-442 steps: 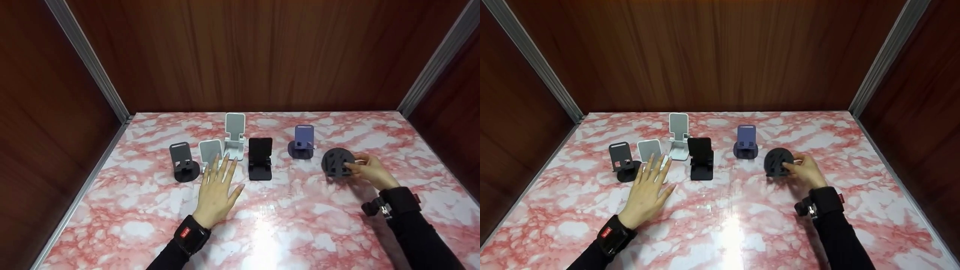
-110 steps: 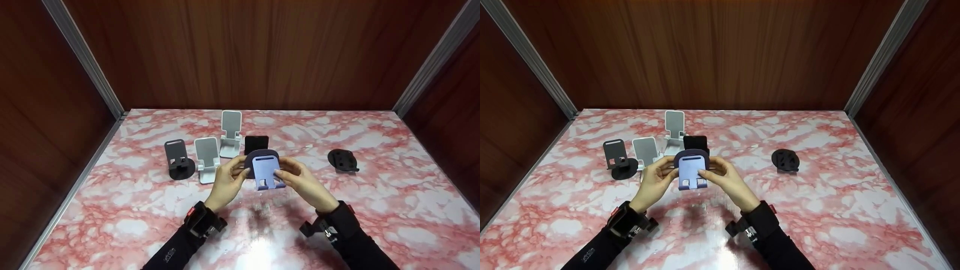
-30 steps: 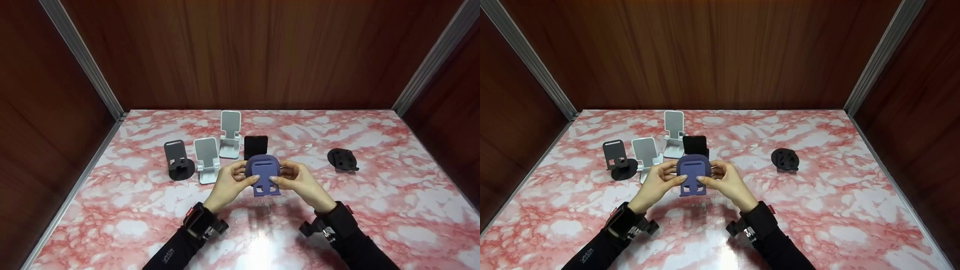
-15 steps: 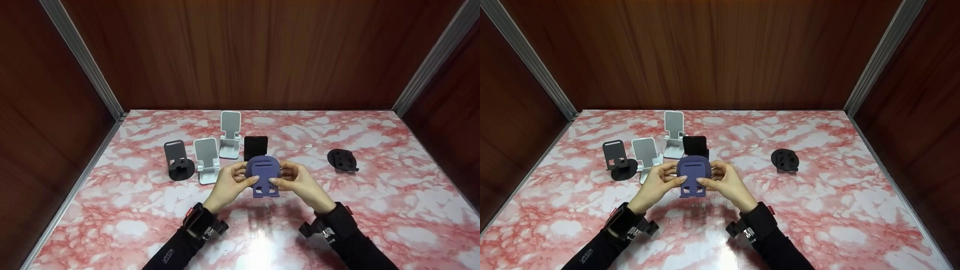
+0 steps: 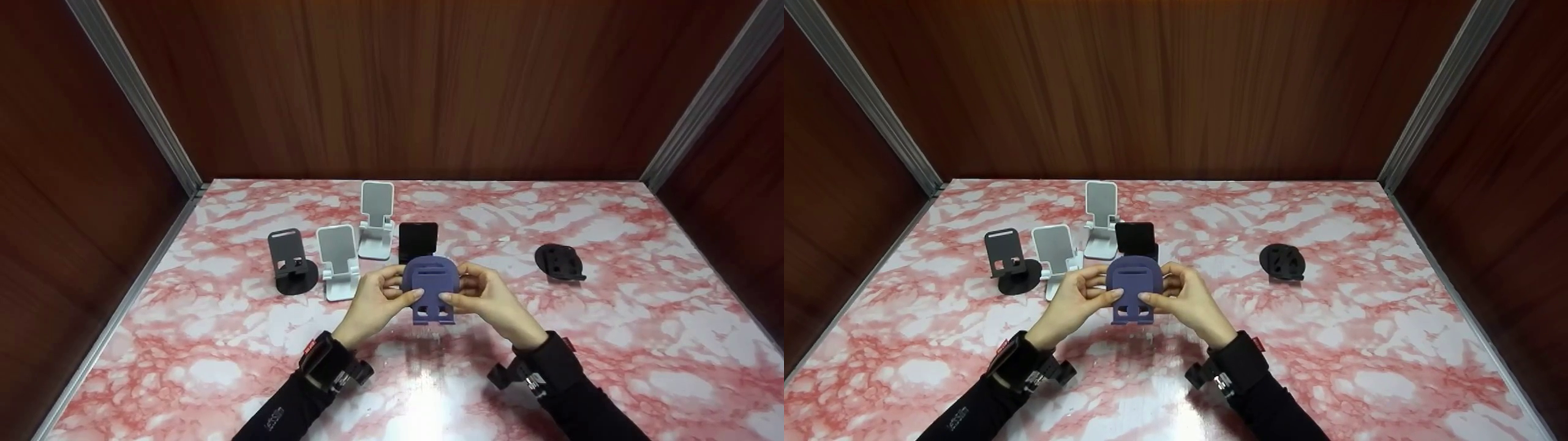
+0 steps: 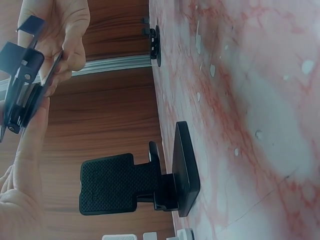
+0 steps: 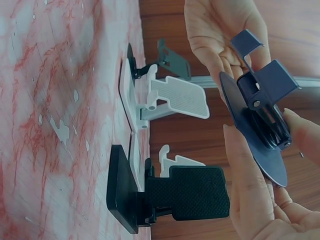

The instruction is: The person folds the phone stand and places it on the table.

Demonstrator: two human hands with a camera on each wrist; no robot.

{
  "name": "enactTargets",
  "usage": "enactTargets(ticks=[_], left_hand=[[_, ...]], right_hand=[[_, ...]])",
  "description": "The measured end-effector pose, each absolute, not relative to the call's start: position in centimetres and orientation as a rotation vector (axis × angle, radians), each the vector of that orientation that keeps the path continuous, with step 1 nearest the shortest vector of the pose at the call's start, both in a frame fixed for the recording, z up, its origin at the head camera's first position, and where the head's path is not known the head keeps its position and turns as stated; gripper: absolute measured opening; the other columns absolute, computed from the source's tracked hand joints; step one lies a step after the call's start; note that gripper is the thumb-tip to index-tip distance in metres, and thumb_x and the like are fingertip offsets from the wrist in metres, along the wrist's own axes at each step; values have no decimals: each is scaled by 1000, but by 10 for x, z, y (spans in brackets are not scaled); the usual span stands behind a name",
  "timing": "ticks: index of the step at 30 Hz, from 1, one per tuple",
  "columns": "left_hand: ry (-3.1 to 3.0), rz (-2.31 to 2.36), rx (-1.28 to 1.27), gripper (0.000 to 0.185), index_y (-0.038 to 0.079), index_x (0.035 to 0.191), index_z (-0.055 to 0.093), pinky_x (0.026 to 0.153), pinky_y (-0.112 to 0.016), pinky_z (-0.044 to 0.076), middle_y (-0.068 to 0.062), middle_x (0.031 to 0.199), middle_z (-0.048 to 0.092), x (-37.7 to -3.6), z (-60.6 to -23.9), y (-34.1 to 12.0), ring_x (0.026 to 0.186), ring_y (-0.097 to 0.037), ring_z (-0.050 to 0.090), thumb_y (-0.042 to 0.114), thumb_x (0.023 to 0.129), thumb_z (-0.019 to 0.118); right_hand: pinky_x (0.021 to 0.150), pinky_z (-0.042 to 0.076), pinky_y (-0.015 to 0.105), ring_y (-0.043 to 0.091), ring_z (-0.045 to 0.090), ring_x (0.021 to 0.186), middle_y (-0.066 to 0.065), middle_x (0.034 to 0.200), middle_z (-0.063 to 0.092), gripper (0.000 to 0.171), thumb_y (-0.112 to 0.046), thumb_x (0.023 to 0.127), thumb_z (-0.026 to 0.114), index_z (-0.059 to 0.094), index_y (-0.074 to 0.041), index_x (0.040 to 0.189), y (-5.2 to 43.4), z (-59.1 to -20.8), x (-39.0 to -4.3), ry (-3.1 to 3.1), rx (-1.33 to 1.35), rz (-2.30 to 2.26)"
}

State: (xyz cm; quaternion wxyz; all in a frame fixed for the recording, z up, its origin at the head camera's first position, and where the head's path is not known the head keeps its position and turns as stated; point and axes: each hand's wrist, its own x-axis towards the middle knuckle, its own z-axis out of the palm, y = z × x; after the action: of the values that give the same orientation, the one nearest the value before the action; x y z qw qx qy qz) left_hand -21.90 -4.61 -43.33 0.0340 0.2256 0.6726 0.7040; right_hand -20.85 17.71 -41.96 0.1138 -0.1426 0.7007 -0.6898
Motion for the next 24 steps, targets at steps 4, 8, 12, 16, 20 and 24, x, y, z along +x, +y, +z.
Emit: enactTargets(ticks=[4,8,12,16,20,24], left_hand=[[2062,2172,688,34,-12,117,60,76,-35,58,-21,97,70,-217,-432,-46,85,-25,71,-3,86,71],[2061,2178,676,34,-12,116,60,77,-35,58,-21,97,70,-217,-432,-45,85,-25,71,-4,85,71],[2077,2173,641,34,-11,116,60,77,-34,58,-20,97,70,-217,-433,-45,85,-26,71,-3,85,72],[2086,2172,624,34,-9,115,61,77,-34,58,-17,96,70,-216,-434,-44,84,-25,71,0,85,73],[2095,2166,679,33,-7,114,61,75,-34,59,-14,96,71,-216,-434,-45,83,-23,70,3,85,74],[2090,2129,722,37,-6,118,60,75,-34,59,-14,100,71,-216,-432,-46,85,-23,71,6,85,74]], right_hand=[[77,58,41,24,66,83,16,96,66,34,-5,85,74,53,4,110,177,-420,-208,2055,-420,-2016],[76,58,40,24,66,83,16,96,66,33,-5,85,74,53,4,108,178,-421,-209,2056,-419,-2015],[75,58,40,24,67,83,16,95,66,33,-5,85,74,54,4,109,178,-421,-210,2059,-419,-2022],[74,59,38,24,67,84,16,96,66,33,-4,85,74,55,5,110,179,-421,-210,2061,-426,-2023],[74,59,37,26,67,86,18,99,67,36,-5,85,74,55,6,114,180,-420,-211,2060,-440,-2019],[76,58,38,26,67,87,19,101,66,39,-6,87,73,53,7,117,182,-418,-210,2056,-454,-2006]])
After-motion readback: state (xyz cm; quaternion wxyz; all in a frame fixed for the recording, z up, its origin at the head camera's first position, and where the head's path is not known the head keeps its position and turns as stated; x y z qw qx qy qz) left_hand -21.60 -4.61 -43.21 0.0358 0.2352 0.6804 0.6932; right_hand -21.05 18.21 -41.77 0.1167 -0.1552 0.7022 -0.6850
